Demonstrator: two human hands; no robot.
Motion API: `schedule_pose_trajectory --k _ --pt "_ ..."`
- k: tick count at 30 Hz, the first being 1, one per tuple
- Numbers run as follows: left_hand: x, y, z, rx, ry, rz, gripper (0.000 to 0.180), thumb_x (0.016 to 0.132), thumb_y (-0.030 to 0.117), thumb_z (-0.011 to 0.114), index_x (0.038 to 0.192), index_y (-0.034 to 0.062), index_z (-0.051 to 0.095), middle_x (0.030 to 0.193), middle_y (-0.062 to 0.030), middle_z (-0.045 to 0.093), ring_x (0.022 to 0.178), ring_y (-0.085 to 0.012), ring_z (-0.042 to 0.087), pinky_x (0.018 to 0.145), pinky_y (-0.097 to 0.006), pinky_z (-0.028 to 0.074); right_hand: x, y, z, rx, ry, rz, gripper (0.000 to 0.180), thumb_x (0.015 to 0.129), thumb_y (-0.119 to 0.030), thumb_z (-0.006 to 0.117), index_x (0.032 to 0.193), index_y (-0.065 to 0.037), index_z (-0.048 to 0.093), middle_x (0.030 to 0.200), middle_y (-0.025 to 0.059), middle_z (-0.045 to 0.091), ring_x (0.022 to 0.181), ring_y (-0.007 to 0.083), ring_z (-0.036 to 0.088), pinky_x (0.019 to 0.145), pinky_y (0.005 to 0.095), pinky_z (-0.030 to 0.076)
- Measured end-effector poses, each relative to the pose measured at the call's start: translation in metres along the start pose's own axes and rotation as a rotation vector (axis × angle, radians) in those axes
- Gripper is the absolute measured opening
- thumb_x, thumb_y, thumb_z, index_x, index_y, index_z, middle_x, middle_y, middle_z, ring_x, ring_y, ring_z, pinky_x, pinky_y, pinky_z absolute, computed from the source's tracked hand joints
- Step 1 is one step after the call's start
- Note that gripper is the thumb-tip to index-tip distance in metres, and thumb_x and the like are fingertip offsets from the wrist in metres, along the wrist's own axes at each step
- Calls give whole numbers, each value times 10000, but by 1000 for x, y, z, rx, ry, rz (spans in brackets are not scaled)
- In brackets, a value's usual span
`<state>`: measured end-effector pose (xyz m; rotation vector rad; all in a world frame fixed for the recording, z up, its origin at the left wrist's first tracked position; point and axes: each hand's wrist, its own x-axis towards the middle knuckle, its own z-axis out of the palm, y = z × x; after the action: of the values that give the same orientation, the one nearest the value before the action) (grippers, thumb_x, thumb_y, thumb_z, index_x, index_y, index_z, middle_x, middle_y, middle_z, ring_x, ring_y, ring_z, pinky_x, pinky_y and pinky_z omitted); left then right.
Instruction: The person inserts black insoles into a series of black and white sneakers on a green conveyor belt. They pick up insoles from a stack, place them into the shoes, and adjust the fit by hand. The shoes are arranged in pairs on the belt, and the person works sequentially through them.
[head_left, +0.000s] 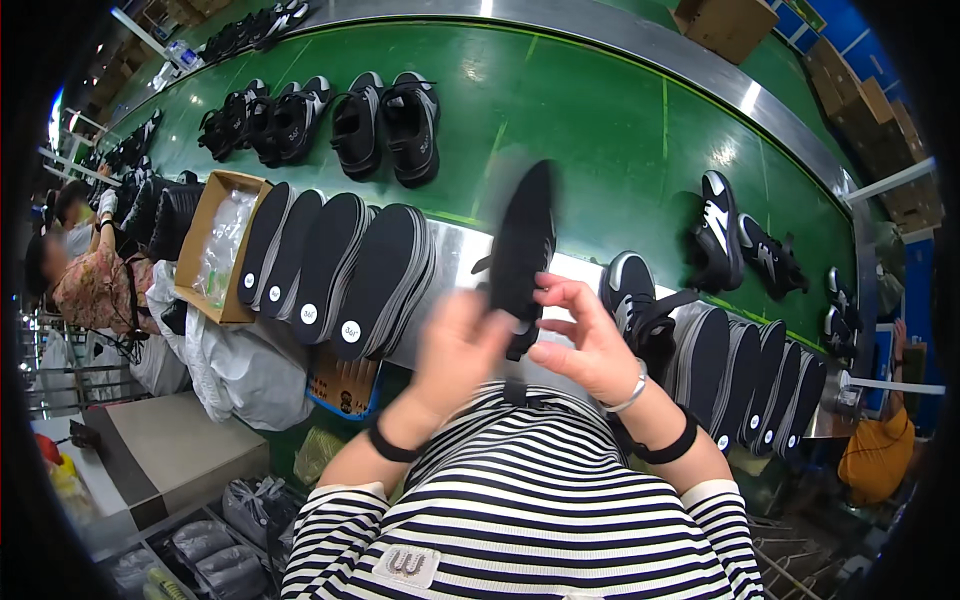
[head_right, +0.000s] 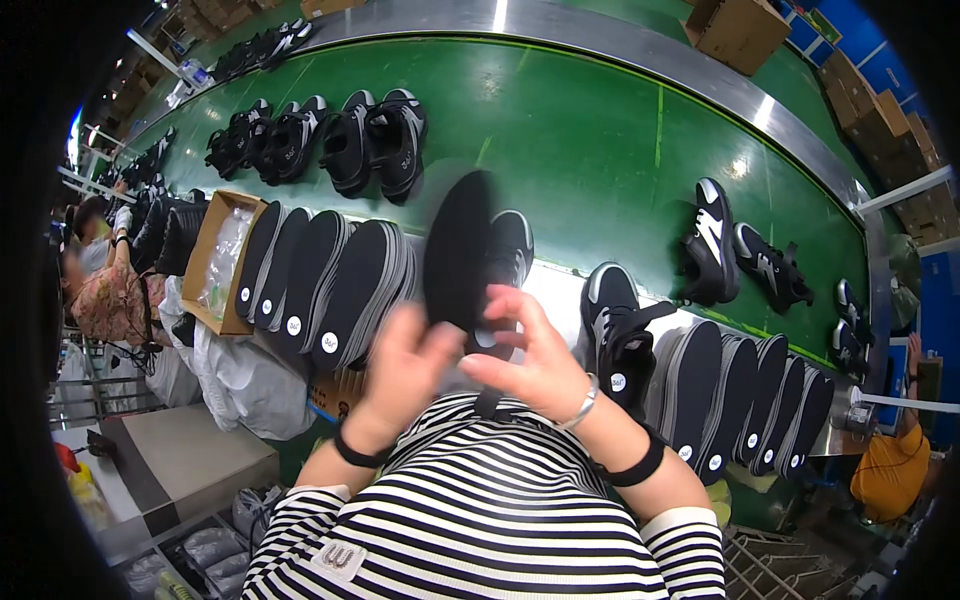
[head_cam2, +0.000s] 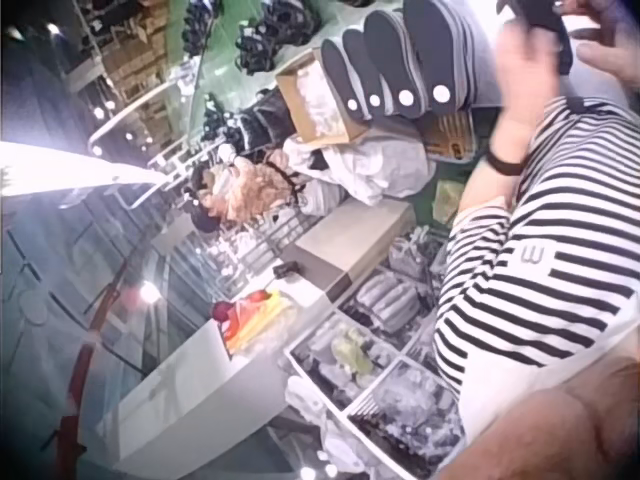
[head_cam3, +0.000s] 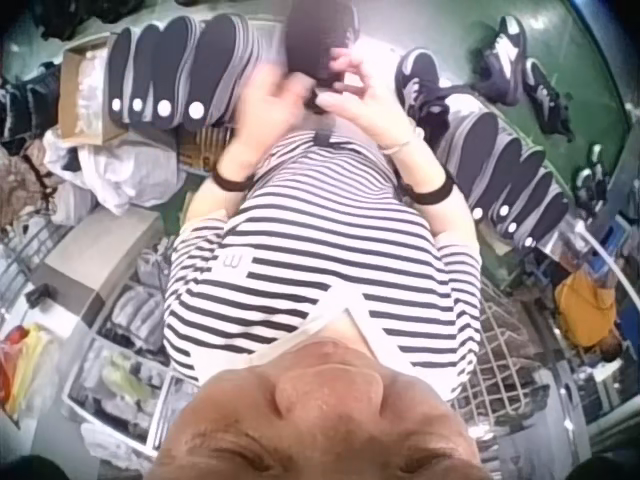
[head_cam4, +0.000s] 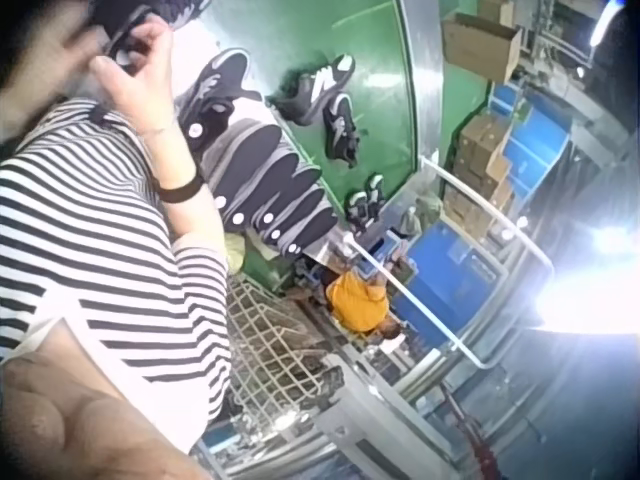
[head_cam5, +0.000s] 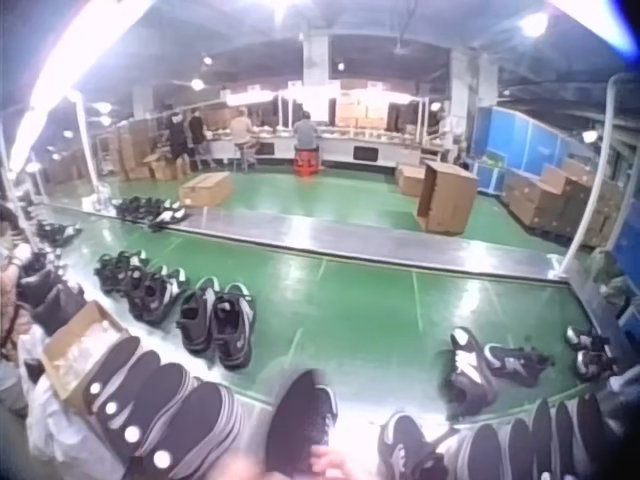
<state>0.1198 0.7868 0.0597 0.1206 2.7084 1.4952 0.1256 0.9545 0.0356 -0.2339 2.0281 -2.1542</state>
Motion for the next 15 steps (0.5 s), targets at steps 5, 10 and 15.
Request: schedule_pose_trajectory --k 5,10,15 --pt "8 -26 40 -89 -270 476 295 673 137 654 927 17 563 883 -141 559 835 -305 539 731 -362 435 -9 0 -19 -48 255 110 326 704 -146 659 910 -58 423 809 7 471 725 72 431 640 212 396" --pt "48 -59 44 445 -103 592 284 661 134 626 925 46 571 901 -97 550 897 -268 505 772 -375 413 -32 5 -54 -635 178 -45 197 694 -153 622 824 -37 529 753 88 517 672 220 516 627 273 420" --pt "74 -64 70 493 -258 856 347 606 90 604 947 47 554 900 -88 549 887 -260 515 750 -348 434 -42 -1 -57 -1010 -21 -94 120 736 -207 583 761 -90 578 721 59 526 630 233 557 536 325 449"
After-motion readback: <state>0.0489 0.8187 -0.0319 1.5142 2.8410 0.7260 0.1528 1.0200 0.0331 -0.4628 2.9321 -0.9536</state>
